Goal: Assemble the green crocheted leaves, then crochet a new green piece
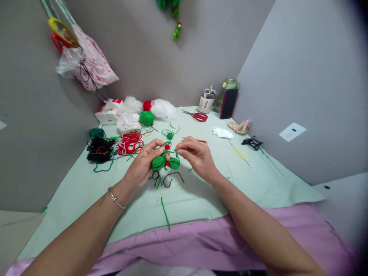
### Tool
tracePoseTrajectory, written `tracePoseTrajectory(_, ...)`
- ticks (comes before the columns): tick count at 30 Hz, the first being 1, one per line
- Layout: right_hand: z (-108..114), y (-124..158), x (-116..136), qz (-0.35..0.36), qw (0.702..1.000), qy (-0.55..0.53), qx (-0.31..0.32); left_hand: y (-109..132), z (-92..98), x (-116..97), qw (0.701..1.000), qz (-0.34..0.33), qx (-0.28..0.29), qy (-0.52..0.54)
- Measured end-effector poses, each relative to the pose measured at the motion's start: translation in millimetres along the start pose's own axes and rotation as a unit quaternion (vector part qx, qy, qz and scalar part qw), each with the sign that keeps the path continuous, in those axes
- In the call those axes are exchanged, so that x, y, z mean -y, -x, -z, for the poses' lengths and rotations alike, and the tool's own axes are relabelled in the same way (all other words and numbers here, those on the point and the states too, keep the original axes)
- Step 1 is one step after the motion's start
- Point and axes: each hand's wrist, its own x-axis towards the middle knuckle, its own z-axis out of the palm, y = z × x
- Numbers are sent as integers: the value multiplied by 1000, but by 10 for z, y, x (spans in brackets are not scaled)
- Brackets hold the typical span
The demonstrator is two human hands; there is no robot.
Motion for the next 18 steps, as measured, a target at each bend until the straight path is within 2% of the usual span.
tracePoseTrajectory(6, -3, 10, 19, 18, 1000, 15, -3, 10, -4, -6, 1000, -8, 2, -11)
tracePoseTrajectory(14, -58, -2, 82, 23, 999, 34, -8, 12, -32, 25, 999, -40, -35, -13)
tracePoseTrajectory(18, -42, -2, 83, 23, 999, 36, -6, 3, -21, 20, 998, -45, -34, -23)
